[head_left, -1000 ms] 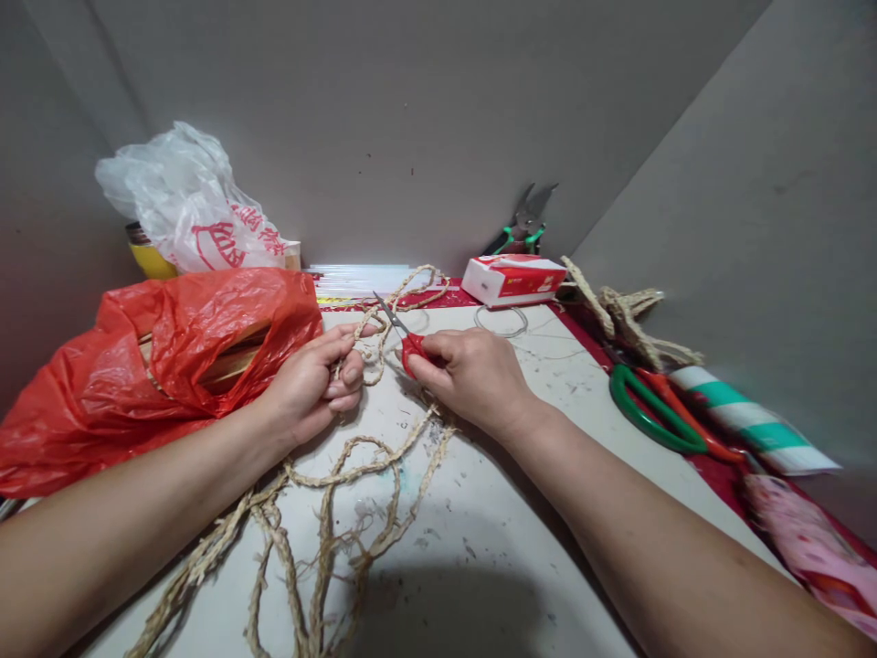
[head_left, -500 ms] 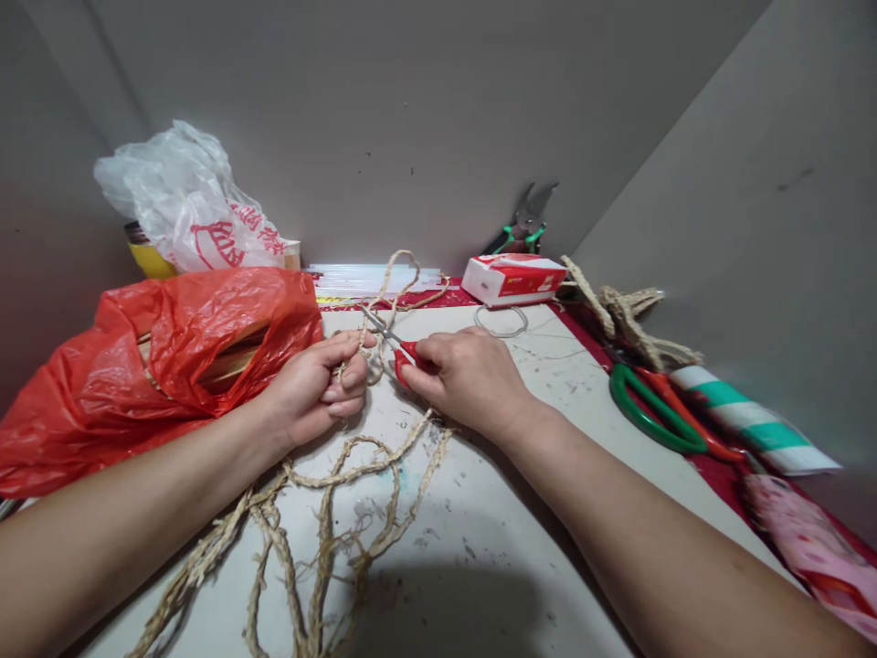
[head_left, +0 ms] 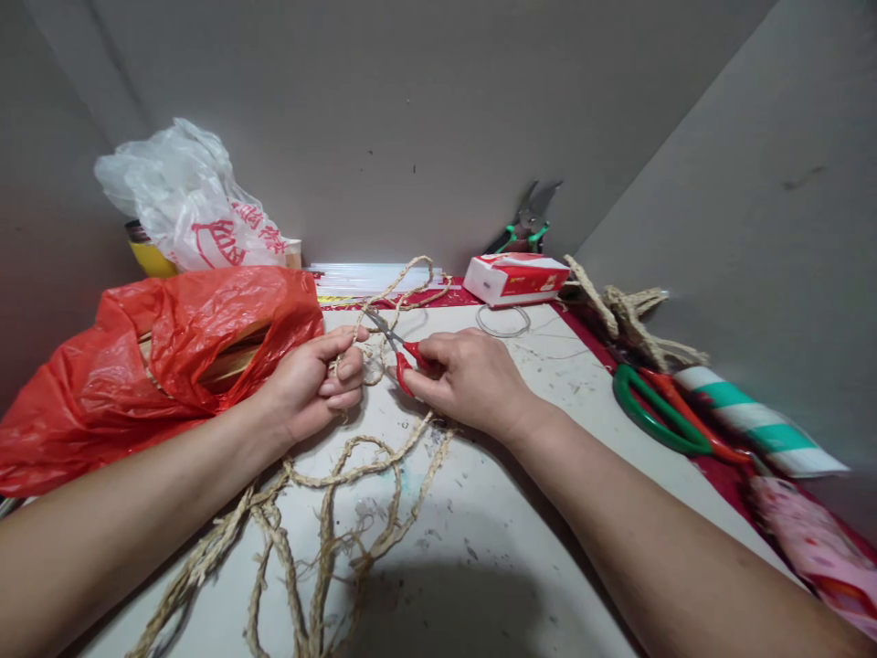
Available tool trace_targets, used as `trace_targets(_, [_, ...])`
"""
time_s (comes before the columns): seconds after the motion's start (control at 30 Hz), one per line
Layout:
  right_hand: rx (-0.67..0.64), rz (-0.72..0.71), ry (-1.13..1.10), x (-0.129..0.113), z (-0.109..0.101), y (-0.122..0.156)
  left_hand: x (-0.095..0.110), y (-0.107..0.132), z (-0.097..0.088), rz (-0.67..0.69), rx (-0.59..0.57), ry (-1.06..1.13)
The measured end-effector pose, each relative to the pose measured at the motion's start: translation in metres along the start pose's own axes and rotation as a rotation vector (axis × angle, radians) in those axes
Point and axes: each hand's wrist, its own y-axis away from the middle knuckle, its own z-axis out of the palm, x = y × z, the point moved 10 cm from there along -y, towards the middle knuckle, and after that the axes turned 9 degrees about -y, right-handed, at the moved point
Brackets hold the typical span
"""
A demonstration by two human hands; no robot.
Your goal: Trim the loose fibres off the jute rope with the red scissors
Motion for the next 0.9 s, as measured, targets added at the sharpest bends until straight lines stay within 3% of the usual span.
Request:
trace_targets(0.53, [-0.059, 0.007, -0.016, 0.003, 0.008, 0.001, 0.001, 0.000, -0.004, 0.011, 0.045, 0.019])
trace_targets(0.9, [0.027, 0.115, -0.073, 0.018, -0.003, 0.000, 0.001, -0.004, -0.007, 0.043, 0.066, -0.046])
